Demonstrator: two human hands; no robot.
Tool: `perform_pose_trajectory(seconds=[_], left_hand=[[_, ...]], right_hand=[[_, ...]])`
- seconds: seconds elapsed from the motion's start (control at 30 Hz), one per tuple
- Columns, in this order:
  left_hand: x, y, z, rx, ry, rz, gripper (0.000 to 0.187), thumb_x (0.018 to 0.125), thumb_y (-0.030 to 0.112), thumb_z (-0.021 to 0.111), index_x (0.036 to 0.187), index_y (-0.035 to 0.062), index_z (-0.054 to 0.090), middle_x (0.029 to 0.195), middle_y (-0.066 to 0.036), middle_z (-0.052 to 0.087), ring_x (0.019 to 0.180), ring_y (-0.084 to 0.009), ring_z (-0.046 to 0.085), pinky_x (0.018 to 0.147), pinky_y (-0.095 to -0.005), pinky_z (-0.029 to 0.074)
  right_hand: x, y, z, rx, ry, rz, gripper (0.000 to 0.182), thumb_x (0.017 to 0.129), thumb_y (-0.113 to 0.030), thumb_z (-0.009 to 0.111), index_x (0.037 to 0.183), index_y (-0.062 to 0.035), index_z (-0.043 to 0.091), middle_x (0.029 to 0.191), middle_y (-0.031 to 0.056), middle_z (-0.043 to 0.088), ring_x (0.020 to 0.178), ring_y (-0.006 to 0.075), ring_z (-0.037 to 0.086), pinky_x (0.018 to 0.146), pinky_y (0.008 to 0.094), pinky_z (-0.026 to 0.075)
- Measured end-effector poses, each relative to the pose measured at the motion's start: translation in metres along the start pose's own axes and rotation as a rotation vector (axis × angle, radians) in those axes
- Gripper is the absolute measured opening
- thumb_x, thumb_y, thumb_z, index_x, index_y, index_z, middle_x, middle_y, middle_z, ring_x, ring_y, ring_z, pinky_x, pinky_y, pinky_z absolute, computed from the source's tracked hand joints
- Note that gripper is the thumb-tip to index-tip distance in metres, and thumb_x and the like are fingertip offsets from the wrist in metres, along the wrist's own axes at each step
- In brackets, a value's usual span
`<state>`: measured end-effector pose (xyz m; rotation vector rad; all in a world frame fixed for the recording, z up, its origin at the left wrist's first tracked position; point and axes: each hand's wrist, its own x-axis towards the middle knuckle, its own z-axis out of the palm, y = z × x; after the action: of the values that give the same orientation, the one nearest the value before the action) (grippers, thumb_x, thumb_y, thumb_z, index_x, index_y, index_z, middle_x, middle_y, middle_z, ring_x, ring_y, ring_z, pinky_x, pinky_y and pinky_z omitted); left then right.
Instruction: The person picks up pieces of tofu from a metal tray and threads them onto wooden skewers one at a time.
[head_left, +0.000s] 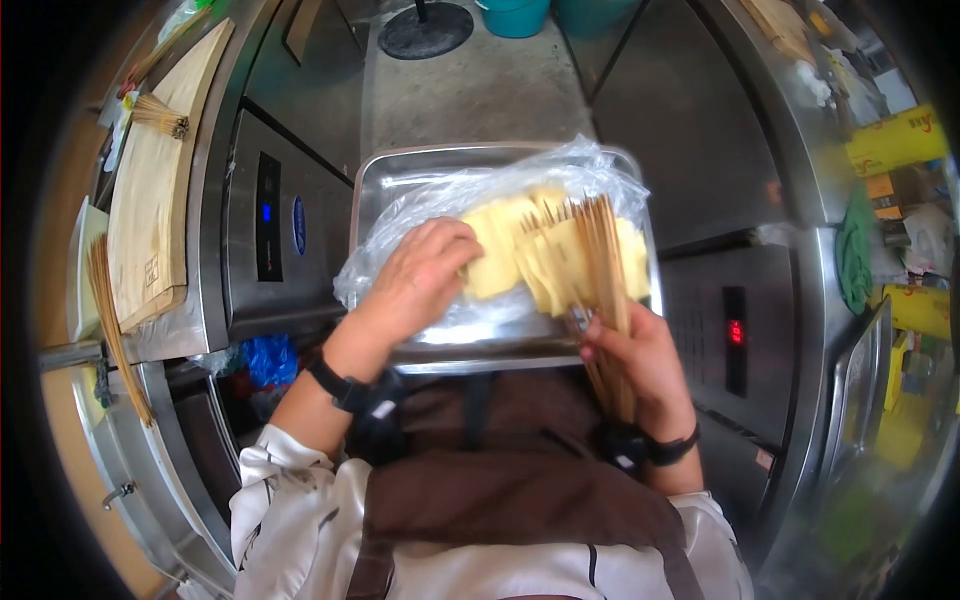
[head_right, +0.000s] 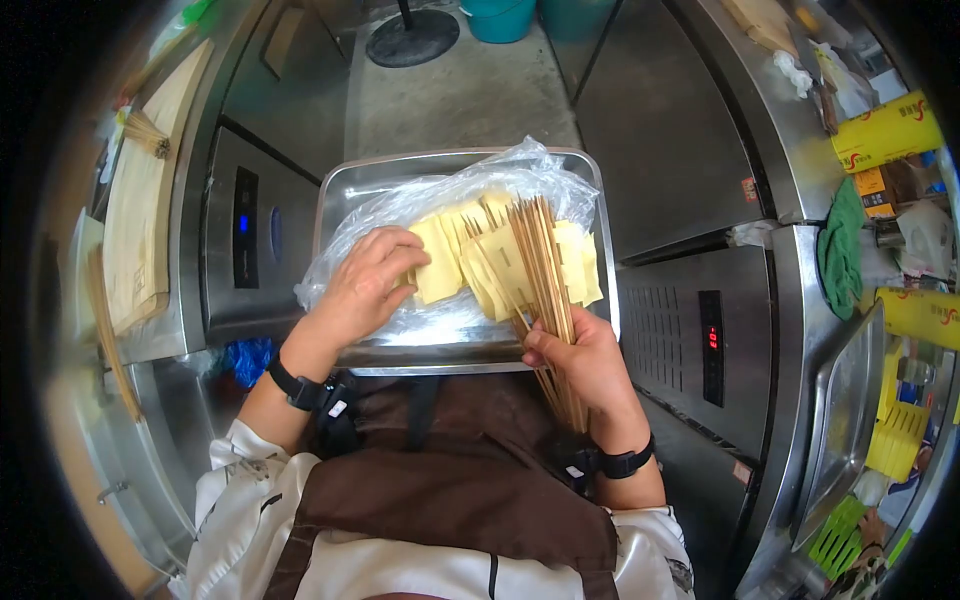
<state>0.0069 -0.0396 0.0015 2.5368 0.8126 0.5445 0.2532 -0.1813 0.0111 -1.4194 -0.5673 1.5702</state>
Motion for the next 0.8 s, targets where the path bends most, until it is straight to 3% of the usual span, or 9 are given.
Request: perform_pose_trajectory(seconds=[0.3, 0.4, 0.5, 0.6, 0.7, 0.8], left_hand=[[0.008, -0.015, -0.006, -0.082, -0.037, 0.255, 0.024, 0.065, 0.002, 0.071, 0.087, 0.0054, 0.062, 0.091, -0.006, 0.059, 0.094, -0.0285, 0.057, 0.083, -0.0389, 0.045], [0.011, -0.016, -0.009, -0.149, -0.034, 0.222, 0.016, 0.07, 0.001, 0.068, 0.084, 0.0046, 0.062, 0.091, -0.006, 0.061, 0.089, -0.0262, 0.06, 0.082, -0.0375, 0.046], [0.006, -0.011, -0.001, -0.371, 0.036, -0.126, 0.011, 0.082, 0.0, 0.06, 0.093, 0.0037, 0.059, 0.096, -0.006, 0.063, 0.088, -0.021, 0.062, 0.082, -0.0341, 0.048], [0.004, -0.02, 0.015, -1.023, 0.282, -0.495, 0.014, 0.092, 0.006, 0.051, 0.105, 0.0036, 0.054, 0.102, -0.009, 0.063, 0.092, -0.0178, 0.062, 0.083, -0.0324, 0.049], [0.019, -0.009, 0.014, -1.315, 0.383, -0.741, 0.02, 0.094, 0.011, 0.051, 0.112, 0.0041, 0.048, 0.105, -0.011, 0.062, 0.095, -0.018, 0.063, 0.083, -0.0326, 0.049], [0.031, 0.0, 0.02, -1.415, 0.43, -0.82, 0.019, 0.093, 0.014, 0.053, 0.11, 0.0049, 0.051, 0.106, -0.01, 0.062, 0.095, -0.0187, 0.063, 0.083, -0.0335, 0.049]], right_hand=[[0.001, 0.001, -0.003, -0.003, -0.024, -0.005, 0.007, 0.084, 0.0, 0.062, 0.089, 0.0005, 0.057, 0.077, 0.0051, 0.061, 0.067, 0.0125, 0.062, 0.063, 0.0254, 0.052], [0.001, 0.0, -0.005, 0.014, -0.026, -0.002, 0.008, 0.084, -0.001, 0.062, 0.09, 0.0006, 0.057, 0.077, 0.0053, 0.061, 0.067, 0.0127, 0.062, 0.063, 0.0254, 0.052], [0.001, 0.0, -0.002, 0.017, -0.009, 0.008, 0.008, 0.084, -0.001, 0.062, 0.09, 0.0007, 0.057, 0.077, 0.0055, 0.061, 0.067, 0.013, 0.062, 0.063, 0.0254, 0.052], [0.001, -0.001, 0.001, 0.008, 0.016, 0.012, 0.008, 0.084, 0.0, 0.062, 0.09, 0.0007, 0.057, 0.077, 0.0056, 0.061, 0.066, 0.0135, 0.062, 0.062, 0.0255, 0.052], [0.0, -0.001, 0.001, 0.006, 0.019, 0.013, 0.009, 0.083, 0.001, 0.063, 0.09, 0.0006, 0.057, 0.077, 0.0058, 0.061, 0.065, 0.014, 0.063, 0.062, 0.0255, 0.053], [0.0, -0.001, 0.001, -0.001, 0.016, 0.019, 0.01, 0.083, 0.001, 0.063, 0.089, 0.0005, 0.056, 0.077, 0.006, 0.061, 0.065, 0.0143, 0.063, 0.062, 0.0258, 0.053]])
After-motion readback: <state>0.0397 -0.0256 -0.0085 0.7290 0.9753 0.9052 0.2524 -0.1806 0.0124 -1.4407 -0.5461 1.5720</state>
